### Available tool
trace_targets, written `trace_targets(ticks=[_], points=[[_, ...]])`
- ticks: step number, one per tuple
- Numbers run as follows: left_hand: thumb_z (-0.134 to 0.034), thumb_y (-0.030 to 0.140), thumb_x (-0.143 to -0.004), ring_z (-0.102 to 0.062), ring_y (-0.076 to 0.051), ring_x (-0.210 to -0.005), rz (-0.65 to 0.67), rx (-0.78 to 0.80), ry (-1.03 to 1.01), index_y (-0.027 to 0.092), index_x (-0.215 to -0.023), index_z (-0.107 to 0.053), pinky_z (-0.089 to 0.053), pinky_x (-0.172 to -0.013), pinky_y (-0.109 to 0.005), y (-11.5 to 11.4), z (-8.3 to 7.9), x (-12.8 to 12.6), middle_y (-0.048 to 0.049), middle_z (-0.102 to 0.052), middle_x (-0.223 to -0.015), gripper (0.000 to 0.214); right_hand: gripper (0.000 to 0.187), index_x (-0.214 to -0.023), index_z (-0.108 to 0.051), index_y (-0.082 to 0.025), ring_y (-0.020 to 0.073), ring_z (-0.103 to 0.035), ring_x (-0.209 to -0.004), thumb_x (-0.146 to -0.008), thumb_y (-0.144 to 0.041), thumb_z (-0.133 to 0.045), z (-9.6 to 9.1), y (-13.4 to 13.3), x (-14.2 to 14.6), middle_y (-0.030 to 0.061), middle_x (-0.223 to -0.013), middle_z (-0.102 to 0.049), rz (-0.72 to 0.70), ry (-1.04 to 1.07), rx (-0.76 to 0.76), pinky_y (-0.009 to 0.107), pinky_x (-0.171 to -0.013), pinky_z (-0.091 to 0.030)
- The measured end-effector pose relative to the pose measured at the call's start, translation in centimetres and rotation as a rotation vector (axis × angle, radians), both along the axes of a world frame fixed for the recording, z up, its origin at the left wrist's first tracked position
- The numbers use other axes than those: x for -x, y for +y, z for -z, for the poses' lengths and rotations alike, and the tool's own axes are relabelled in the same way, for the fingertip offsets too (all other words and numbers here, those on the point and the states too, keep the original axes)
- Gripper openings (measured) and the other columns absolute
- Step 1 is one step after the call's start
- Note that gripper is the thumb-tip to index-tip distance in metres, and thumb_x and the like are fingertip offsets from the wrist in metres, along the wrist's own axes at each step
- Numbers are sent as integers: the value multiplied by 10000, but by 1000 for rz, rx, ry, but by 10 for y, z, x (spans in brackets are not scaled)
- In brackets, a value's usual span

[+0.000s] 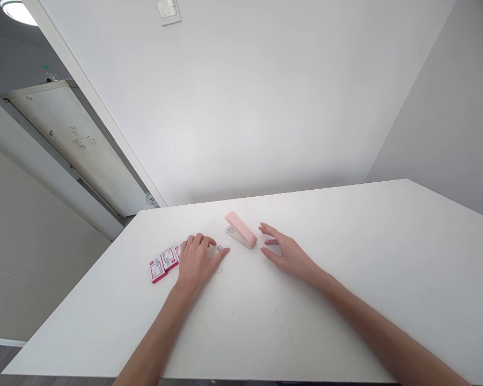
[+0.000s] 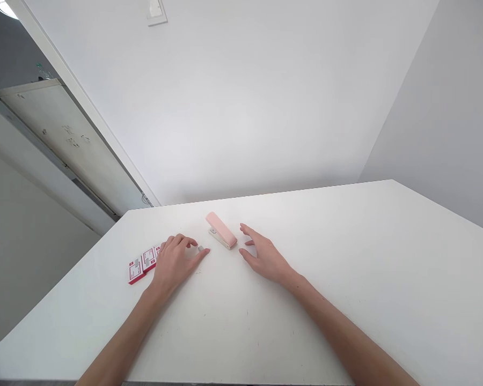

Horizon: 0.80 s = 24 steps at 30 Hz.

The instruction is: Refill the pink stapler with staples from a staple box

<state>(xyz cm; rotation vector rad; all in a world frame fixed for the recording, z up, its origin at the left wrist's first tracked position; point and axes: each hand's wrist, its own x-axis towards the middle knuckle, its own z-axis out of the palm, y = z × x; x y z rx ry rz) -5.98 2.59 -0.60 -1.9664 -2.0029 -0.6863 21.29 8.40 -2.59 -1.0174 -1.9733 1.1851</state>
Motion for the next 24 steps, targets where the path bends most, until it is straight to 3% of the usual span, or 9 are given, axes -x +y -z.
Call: trace_targets(ticks=[4, 7, 10, 12, 14, 18, 24], points=[[-677, 514, -878, -619, -288, -894, 46, 50, -18, 253, -815, -669, -472, -806, -471, -1, -4, -2, -53, -693, -901, 268, 632, -1545, -343, -390, 288, -594, -1251, -954, -362, -563, 0, 1, 0, 57, -1528, -512, -1, -1, 1, 409, -804, -576], [-654, 496, -913, -622, -266, -869, 85, 19, -25, 252, -839, -664, -471, -794, -448, -1, -7, -7, -48, -687, -900, 254, 476, -1428, -493, -349, 256, -629, -1153, -956, -377, -554, -4, 0, 2, 55, -1434, -586, 25, 41, -39, 401, -825, -554], [-620, 490, -950, -625, -236, -888, 204, -74, -73, 254, -931, -666, -479, -814, -412, -3, -8, -16, -47, -684, -942, 241, 267, -1139, -660, -284, 204, -656, -889, -965, -450, -543, -14, -2, 1, 52, -1186, -689, 39, 129, -25, 346, -706, -515], [-636, 492, -946, -624, -221, -907, 325, -124, -104, 260, -972, -671, -484, -826, -391, -5, -8, -25, -44, -683, -955, 236, 312, -1043, -684, -263, 156, -588, -660, -968, -526, -533, -22, -4, 0, 28, -935, -698, -34, 166, 87, 321, -619, -466], [-663, 501, -927, -623, -214, -898, 417, -131, -110, 269, -978, -678, -487, -820, -384, -7, -6, -32, -40, -685, -944, 238, 375, -1068, -696, -259, 124, -490, -528, -963, -578, -529, -28, -7, -1, -4, -774, -660, -159, 159, 213, 311, -580, -431], [-671, 510, -918, -623, -217, -872, 490, -82, -102, 275, -975, -681, -493, -808, -396, -11, -3, -41, -48, -694, -945, 242, 401, -1081, -717, -255, 119, -449, -498, -943, -597, -562, -33, -13, 2, -11, -710, -655, -327, 103, 293, 301, -567, -402], [-717, 405, -910, -625, -200, -901, 616, -174, -46, 272, -1037, -650, -492, -820, -365, -11, 1, -45, -31, -703, -961, 196, 360, -855, -702, -234, 125, -462, -543, -946, -559, -578, -35, -17, 6, -7, -676, -636, -408, 106, 286, 291, -579, -386]])
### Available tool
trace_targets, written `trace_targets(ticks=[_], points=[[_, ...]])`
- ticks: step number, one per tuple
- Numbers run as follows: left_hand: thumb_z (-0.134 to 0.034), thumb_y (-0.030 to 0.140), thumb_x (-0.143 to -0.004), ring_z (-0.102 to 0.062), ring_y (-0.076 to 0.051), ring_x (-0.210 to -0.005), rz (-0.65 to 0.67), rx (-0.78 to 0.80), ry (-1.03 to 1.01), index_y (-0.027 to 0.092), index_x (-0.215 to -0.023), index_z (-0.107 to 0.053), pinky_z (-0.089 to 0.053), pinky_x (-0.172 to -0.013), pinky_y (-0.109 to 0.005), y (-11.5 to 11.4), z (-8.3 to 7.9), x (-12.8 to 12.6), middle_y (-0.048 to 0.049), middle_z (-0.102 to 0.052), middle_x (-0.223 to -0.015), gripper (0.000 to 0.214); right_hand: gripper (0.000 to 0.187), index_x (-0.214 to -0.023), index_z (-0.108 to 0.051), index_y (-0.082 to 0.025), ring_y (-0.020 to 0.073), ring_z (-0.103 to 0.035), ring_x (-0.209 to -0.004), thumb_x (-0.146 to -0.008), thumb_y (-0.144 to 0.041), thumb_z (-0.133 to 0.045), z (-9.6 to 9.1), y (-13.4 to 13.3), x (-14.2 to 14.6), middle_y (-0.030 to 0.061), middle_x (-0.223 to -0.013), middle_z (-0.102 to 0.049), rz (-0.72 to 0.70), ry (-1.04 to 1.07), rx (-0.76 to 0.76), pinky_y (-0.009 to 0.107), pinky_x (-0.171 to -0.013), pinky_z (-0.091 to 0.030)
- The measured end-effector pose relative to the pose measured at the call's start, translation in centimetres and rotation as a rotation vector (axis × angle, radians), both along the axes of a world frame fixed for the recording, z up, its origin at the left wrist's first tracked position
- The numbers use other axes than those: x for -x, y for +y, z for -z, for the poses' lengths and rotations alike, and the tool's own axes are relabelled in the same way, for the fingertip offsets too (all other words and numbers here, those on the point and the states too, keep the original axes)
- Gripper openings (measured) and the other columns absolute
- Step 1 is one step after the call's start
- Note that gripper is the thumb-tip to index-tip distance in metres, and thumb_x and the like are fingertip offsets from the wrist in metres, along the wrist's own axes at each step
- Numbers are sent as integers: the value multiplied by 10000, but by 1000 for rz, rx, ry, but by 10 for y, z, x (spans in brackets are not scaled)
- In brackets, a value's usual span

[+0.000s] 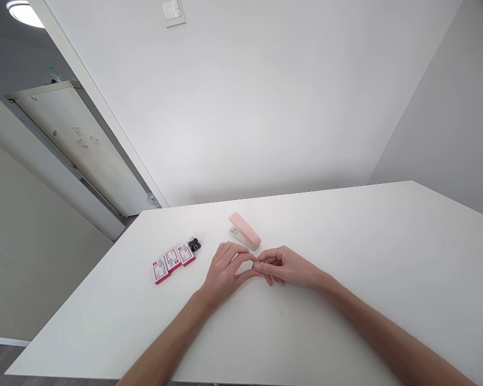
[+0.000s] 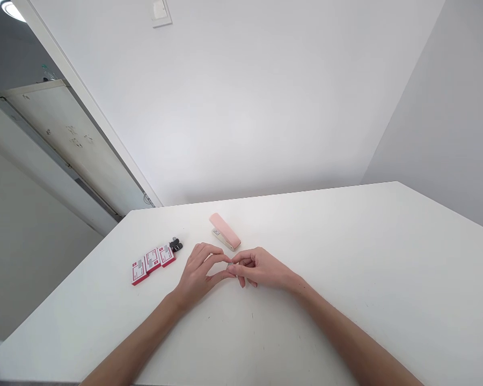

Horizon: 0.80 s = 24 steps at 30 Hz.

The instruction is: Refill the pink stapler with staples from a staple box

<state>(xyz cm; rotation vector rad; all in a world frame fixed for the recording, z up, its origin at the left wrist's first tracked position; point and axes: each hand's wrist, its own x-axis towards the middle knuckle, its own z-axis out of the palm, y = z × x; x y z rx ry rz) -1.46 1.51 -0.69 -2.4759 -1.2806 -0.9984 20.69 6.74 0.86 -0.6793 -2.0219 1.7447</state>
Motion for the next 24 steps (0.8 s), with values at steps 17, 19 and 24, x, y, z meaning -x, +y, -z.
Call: trace_targets(ticks=[17, 19, 24], points=[[-699, 495, -846, -365, -397, -1438, -294, -16, 263, 245, -1265, -613, -146, -1236, -645, 50, -21, -8, -136, -490, -1501, 495, 387, -924, -719, -216, 98, -400, -566, -875, -599, -689, 18, 31, -19, -20, -701, -543, 464, 293, 215, 273, -528, -279], [-710, 526, -818, -448, -392, -1347, -334, 14, 262, 243, -1198, -637, -151, -1232, -657, 53, -20, -6, -140, -553, -1406, 480, 382, -932, -720, -218, 99, -403, -567, -871, -595, -697, 18, 31, -19, -18, -713, -545, 459, 298, 225, 274, -528, -276], [-699, 546, -802, -450, -409, -1315, -412, 50, 229, 218, -1048, -660, -179, -1217, -668, 50, -21, 14, -157, -559, -1356, 412, 379, -935, -722, -225, 105, -423, -579, -855, -596, -712, 17, 31, -20, -11, -745, -551, 456, 303, 240, 275, -530, -286]])
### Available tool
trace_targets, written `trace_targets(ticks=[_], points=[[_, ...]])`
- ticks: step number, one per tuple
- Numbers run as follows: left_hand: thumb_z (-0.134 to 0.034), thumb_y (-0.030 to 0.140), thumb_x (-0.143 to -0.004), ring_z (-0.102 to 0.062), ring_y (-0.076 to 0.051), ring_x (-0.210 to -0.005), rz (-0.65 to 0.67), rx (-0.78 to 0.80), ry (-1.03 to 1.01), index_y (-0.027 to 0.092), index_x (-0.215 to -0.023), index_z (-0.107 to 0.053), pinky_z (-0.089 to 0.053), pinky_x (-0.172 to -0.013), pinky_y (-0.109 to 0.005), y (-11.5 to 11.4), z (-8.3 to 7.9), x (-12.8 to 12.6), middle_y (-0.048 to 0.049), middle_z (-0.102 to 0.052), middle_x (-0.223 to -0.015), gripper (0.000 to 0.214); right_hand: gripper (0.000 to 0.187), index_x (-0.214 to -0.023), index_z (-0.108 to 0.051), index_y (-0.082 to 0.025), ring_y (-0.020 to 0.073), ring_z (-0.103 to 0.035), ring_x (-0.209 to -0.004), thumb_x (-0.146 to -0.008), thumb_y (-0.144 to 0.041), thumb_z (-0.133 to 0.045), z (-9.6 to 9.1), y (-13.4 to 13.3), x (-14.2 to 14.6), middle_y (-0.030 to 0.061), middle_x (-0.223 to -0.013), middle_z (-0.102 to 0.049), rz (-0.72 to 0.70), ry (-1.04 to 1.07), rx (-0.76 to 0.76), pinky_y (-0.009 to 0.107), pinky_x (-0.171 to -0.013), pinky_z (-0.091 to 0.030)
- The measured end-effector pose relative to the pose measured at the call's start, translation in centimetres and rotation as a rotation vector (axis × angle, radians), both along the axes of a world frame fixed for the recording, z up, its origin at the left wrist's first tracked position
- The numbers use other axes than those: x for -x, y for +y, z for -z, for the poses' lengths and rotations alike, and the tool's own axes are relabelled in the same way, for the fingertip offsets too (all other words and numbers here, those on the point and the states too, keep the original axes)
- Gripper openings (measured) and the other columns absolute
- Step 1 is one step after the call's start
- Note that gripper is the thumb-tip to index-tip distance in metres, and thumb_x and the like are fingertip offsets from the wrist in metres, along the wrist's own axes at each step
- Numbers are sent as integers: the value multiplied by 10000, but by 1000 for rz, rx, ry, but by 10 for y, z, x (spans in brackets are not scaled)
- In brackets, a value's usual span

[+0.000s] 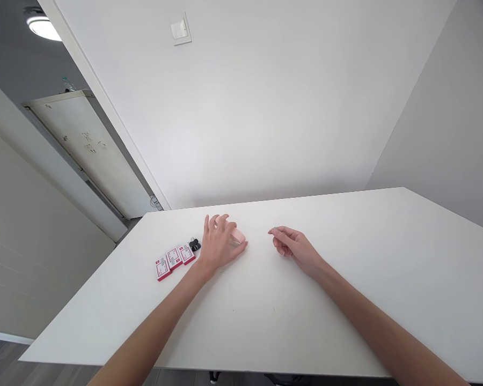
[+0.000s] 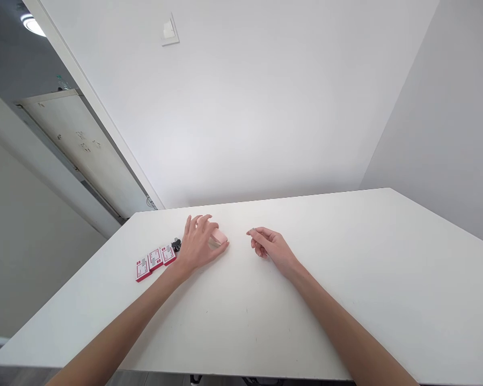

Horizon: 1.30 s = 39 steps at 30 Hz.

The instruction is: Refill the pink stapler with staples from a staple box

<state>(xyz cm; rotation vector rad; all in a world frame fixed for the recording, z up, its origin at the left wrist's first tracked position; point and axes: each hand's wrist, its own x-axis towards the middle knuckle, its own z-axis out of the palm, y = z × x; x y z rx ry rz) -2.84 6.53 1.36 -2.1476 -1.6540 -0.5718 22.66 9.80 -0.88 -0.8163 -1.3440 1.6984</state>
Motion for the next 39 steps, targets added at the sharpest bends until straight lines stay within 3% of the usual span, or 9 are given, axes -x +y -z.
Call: trace_targets(ticks=[5, 10, 16, 20, 24, 29, 32, 36, 39], points=[[-649, 489, -856, -314, -426, -1457, -31, 40, 26, 212, -1124, -643, -203, -1215, -651, -8, -6, 40, -158, -503, -1453, 386, 383, -917, -723, -228, 105, -426, -587, -842, -603, -719, -2, -2, -2, -5, -764, -563, -11, 6, -3, 276, -533, -303], [-642, 663, -829, -104, -444, -1551, -68, 99, 19, 231, -1520, -370, -132, -1204, -699, -36, -15, 82, -179, -153, -1687, 859, 388, -933, -728, -231, 102, -433, -599, -843, -607, -717, -2, -5, -3, 1, -797, -575, -23, 11, -8, 276, -540, -304], [-609, 702, -829, -331, -395, -1485, -302, 214, -85, 174, -1574, -249, -183, -1222, -648, -99, -7, 127, -201, -475, -1522, 982, 373, -935, -729, -239, 106, -431, -605, -850, -602, -712, -1, -4, -3, -8, -781, -565, -26, 10, 0, 279, -555, -310], [-527, 632, -914, -413, -364, -1434, -340, 209, -129, 198, -1530, -310, -215, -1202, -660, -125, 1, 137, -144, -645, -1343, 784, 379, -935, -730, -236, 111, -436, -607, -839, -603, -720, -2, -4, -2, -6, -781, -570, -27, 12, -2, 283, -558, -316], [-601, 595, -893, -456, -347, -1395, -266, 96, -83, 229, -1419, -437, -205, -1222, -637, -140, 0, 119, -119, -630, -1353, 662, 395, -934, -724, -230, 113, -432, -600, -827, -611, -724, -2, -4, -3, -5, -779, -571, -20, 12, -2, 284, -553, -323], [-730, 561, -820, -583, -354, -1236, -159, 32, -197, 285, -1330, -502, -495, -1014, -531, -145, -3, 71, -104, -638, -1293, 623, 377, -926, -722, -227, 105, -457, -603, -850, -596, -710, -2, -4, -3, 5, -808, -596, -64, -1, -35, 264, -532, -343], [-770, 541, -800, -618, -327, -1196, -91, 51, -361, 286, -1340, -465, -524, -969, -481, -131, 3, 37, -99, -623, -1301, 670, 386, -910, -734, -223, 125, -555, -669, -850, -603, -704, -4, -6, -3, 65, -1030, -671, -199, -20, -59, 260, -516, -397], [-816, 532, -758, -619, -319, -1197, -16, 127, -482, 281, -1318, -460, -514, -979, -475, -97, 17, -8, -93, -621, -1297, 710, 382, -978, -762, -239, 132, -655, -662, -854, -594, -699, -9, -10, -4, 93, -1389, -597, -393, -106, -120, 309, -575, -524], [-836, 508, -737, -609, -316, -1198, 28, 180, -565, 292, -1348, -451, -505, -980, -477, -71, 22, -33, -85, -624, -1286, 754, 371, -1002, -761, -241, 156, -677, -618, -868, -580, -692, -11, -11, -4, 73, -1123, -717, -463, -186, -147, 344, -625, -560]])
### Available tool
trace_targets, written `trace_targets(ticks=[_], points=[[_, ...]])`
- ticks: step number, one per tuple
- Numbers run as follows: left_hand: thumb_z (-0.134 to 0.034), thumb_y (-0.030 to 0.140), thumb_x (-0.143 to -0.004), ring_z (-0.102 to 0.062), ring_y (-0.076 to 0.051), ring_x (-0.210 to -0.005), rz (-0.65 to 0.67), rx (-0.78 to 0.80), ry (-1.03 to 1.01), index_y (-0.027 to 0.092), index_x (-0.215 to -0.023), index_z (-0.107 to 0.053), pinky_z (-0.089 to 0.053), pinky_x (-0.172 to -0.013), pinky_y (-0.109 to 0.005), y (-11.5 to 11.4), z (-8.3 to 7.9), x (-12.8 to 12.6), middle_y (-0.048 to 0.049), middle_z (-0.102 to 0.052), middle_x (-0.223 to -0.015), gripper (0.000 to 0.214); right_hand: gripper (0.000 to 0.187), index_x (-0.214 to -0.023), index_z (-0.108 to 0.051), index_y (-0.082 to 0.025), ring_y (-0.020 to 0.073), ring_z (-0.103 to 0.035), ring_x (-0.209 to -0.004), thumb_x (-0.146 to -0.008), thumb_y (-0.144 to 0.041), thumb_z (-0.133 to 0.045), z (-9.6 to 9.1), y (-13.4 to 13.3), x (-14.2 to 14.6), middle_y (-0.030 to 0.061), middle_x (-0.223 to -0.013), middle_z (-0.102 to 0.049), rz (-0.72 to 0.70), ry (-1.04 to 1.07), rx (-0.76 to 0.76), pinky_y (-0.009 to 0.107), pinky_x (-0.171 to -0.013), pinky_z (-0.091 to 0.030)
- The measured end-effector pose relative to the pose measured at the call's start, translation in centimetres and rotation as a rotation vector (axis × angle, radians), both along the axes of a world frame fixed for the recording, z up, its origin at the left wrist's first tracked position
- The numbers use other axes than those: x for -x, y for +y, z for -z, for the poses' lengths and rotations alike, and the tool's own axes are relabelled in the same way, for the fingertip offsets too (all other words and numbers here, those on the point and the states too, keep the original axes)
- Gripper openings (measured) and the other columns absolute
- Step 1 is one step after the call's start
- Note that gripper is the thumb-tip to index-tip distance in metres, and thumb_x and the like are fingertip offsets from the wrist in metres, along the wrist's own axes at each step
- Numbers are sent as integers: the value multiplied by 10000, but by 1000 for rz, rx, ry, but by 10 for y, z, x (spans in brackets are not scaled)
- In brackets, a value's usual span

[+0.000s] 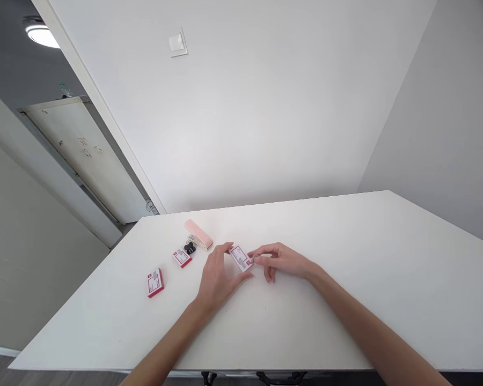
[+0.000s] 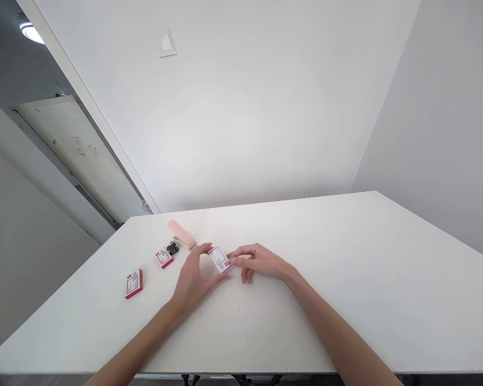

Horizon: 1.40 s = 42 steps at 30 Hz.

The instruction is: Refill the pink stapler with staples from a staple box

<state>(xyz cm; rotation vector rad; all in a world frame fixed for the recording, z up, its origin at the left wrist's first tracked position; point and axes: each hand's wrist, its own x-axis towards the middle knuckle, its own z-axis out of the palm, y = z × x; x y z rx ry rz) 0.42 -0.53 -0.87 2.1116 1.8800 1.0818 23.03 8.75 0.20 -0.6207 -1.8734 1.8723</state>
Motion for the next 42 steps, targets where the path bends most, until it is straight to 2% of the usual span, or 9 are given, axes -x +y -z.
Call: trace_targets(ticks=[2, 4, 10, 14, 19, 23, 30, 37, 42], points=[[-859, 480, -713, -599, -307, -1215, 71, 32, -90, 300, -1360, -450, -497, -997, -469, 14, -1, -9, -80, -615, -1300, 786, 371, -977, -755, -229, 184, -687, -638, -866, -578, -697, 0, 0, 1, 41, -871, -725, -2, -13, -6, 350, -650, -562], [-876, 456, -696, -595, -298, -1235, 158, 87, -217, 304, -1365, -452, -492, -1016, -456, 24, -6, -11, -84, -586, -1357, 807, 371, -925, -745, -219, 190, -679, -642, -858, -582, -705, 0, 0, 1, 21, -752, -697, 25, 6, -5, 348, -666, -555], [-567, 526, -969, -664, -232, -1119, 355, 251, -673, 252, -1210, -528, -510, -975, -424, 36, -16, -1, -119, -627, -1346, 367, 356, -877, -723, -223, 157, -609, -595, -870, -578, -701, -2, 3, -1, -8, -645, -667, 20, 57, 29, 320, -689, -492], [-640, 513, -934, -698, -205, -946, 489, 335, -796, 247, -1117, -521, -526, -892, -394, 38, -10, -2, -93, -725, -1143, 344, 363, -873, -722, -214, 147, -589, -593, -852, -576, -721, 1, 6, -3, 13, -734, -691, -6, 116, 76, 313, -660, -474], [-744, 489, -859, -688, -240, -1021, 457, 316, -803, 244, -1091, -520, -539, -876, -408, 38, -8, -5, -107, -703, -1167, 405, 375, -840, -716, -208, 155, -610, -625, -841, -582, -728, 3, 7, -4, 30, -789, -703, -35, 115, 72, 319, -667, -489], [-770, 454, -838, -682, -207, -956, 418, 260, -826, 235, -1033, -536, -538, -858, -372, 38, -11, -6, -66, -696, -1052, 375, 374, -879, -723, -203, 175, -653, -686, -844, -575, -731, 3, 7, -4, 52, -839, -721, -21, 147, 95, 306, -635, -490], [-764, 506, -811, -689, -211, -969, 179, 161, -889, 227, -1007, -572, -527, -879, -355, 35, -19, -8, -58, -707, -1054, 392, 373, -912, -735, -212, 187, -684, -796, -856, -581, -714, 2, 6, -3, 103, -1175, -701, 149, 198, 105, 301, -616, -492], [-741, 517, -833, -701, -202, -925, 131, 106, -861, 228, -1029, -582, -524, -830, -334, 36, -18, -7, -48, -700, -1056, 384, 388, -941, -737, -225, 199, -692, -824, -845, -600, -714, 1, 6, -2, 110, -1274, -673, 192, 176, 109, 293, -580, -496], [-725, 510, -853, -698, -205, -947, 120, 66, -842, 229, -1012, -574, -519, -842, -345, 36, -17, -6, -51, -694, -1070, 356, 384, -973, -729, -224, 181, -705, -777, -863, -591, -703, 2, 7, -1, 107, -1258, -682, 153, 166, 124, 282, -577, -498]])
